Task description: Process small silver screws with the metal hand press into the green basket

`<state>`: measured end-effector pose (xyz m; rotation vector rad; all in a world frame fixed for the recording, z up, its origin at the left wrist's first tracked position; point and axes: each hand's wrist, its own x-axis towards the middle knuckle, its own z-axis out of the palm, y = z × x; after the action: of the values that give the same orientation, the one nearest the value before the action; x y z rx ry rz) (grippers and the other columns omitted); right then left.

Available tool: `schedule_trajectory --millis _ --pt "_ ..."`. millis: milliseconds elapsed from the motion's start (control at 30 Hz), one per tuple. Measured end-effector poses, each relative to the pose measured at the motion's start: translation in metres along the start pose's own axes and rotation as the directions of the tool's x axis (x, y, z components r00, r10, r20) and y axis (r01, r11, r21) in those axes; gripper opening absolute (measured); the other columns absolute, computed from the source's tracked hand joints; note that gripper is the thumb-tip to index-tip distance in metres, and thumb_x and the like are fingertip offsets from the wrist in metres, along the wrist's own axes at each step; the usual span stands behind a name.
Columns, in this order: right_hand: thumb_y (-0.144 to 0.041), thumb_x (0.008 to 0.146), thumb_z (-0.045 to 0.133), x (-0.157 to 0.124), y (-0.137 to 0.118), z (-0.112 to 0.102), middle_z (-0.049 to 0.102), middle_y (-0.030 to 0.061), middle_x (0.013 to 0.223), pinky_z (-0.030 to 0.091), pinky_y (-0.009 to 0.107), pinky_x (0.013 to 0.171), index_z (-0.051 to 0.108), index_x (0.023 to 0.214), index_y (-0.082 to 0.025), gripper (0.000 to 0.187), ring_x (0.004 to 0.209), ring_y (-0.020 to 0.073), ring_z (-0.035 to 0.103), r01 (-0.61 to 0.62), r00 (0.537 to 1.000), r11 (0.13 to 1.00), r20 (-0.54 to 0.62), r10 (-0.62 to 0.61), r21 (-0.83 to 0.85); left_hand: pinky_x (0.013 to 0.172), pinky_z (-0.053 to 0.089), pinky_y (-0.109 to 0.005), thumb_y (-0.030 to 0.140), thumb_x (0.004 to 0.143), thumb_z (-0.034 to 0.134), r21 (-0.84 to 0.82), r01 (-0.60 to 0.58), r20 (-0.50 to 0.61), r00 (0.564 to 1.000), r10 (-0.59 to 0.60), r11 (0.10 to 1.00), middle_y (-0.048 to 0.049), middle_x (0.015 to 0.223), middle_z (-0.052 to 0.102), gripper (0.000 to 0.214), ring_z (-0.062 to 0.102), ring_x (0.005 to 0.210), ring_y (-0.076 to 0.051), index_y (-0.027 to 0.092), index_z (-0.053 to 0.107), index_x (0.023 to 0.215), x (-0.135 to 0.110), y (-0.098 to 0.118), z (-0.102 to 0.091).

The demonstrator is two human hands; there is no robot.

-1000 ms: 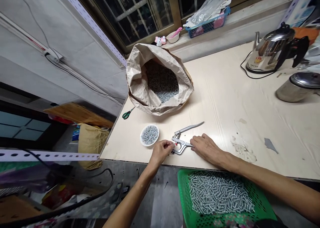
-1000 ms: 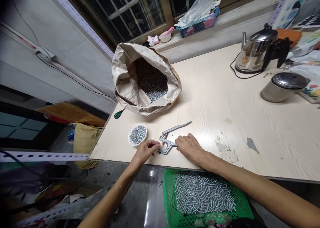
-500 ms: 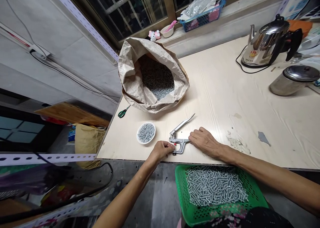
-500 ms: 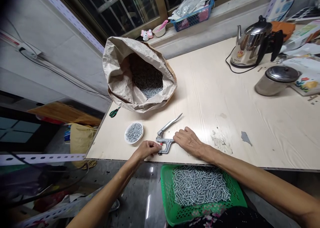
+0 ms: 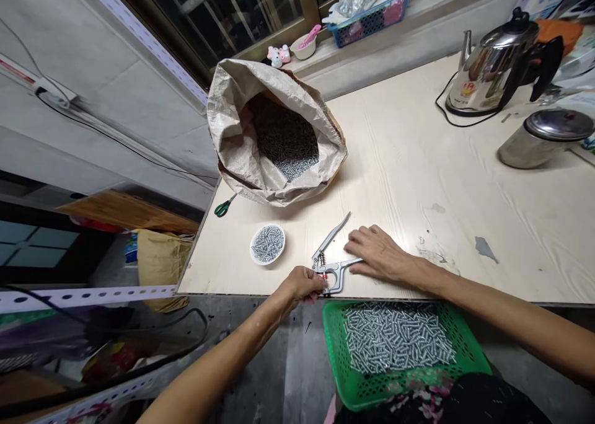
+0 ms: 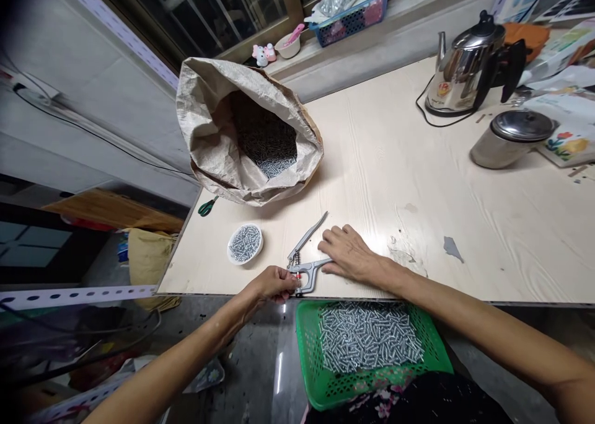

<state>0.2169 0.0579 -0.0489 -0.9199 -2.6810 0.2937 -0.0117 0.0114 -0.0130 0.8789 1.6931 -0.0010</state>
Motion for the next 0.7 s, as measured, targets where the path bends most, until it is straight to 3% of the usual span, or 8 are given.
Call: schedule_trajectory --millis 133,267,433,533,700 --pt "-0.061 0.069 0.069 0.008 0.018 -0.007 0.035 0.0192 0.145 0.031 0.050 0.098 0.041 0.135 -0.016 0.084 0.129 0.0356 0.031 -0.013 0.999 0.999 0.043 0.011 0.045 0.045 0.037 -0.022 0.042 0.053 0.072 -0.061 0.032 -0.068 0.997 -0.037 0.998 0.0078 0.042 0.046 0.031 0.040 0.042 -0.008 0.017 0.054 0.060 -0.007 -0.002 0.008" --pt "-0.066 0.059 0.072 0.024 0.028 -0.005 0.036 0.0194 0.144 0.025 0.058 0.103 0.037 0.139 -0.016 0.100 0.134 0.0401 0.024 0.038 0.979 0.998 0.197 -0.048 0.054 0.044 0.037 -0.021 0.042 0.051 0.073 -0.092 0.023 -0.100 0.994 -0.033 0.996 0.0081 0.043 0.045 0.034 0.039 0.044 -0.007 0.017 0.053 0.060 -0.012 0.000 0.011" --pt "-0.063 0.056 0.076 0.033 0.024 -0.014 0.047 0.0180 0.134 0.031 0.053 0.098 0.043 0.134 -0.015 0.097 0.123 0.0367 0.038 0.043 0.965 0.999 0.258 -0.044 0.006 0.044 0.038 -0.022 0.042 0.052 0.074 -0.088 0.018 -0.123 0.992 -0.029 0.996 0.0077 0.044 0.045 0.033 0.039 0.045 -0.008 0.016 0.056 0.062 -0.013 -0.001 0.012" --pt "-0.059 0.059 0.075 0.031 0.018 -0.020 0.056 0.0144 0.119 0.035 0.044 0.088 0.050 0.124 -0.014 0.083 0.108 0.0314 0.047 0.028 0.968 1.000 0.251 -0.025 -0.009 0.044 0.037 -0.022 0.041 0.053 0.074 -0.086 0.014 -0.130 0.991 -0.025 0.996 0.0077 0.043 0.045 0.033 0.039 0.044 -0.008 0.016 0.056 0.061 -0.012 -0.001 0.013" --pt "-0.053 0.066 0.075 0.025 0.010 -0.024 0.060 0.0100 0.105 0.033 0.037 0.077 0.056 0.108 -0.016 0.059 0.096 0.0265 0.048 0.002 0.970 1.000 0.243 0.003 -0.022 0.047 0.039 -0.023 0.035 0.067 0.067 -0.029 0.032 -0.127 0.991 -0.036 0.999 0.0071 0.046 0.043 0.024 0.039 0.045 -0.009 0.016 0.054 0.062 -0.015 0.000 0.013"
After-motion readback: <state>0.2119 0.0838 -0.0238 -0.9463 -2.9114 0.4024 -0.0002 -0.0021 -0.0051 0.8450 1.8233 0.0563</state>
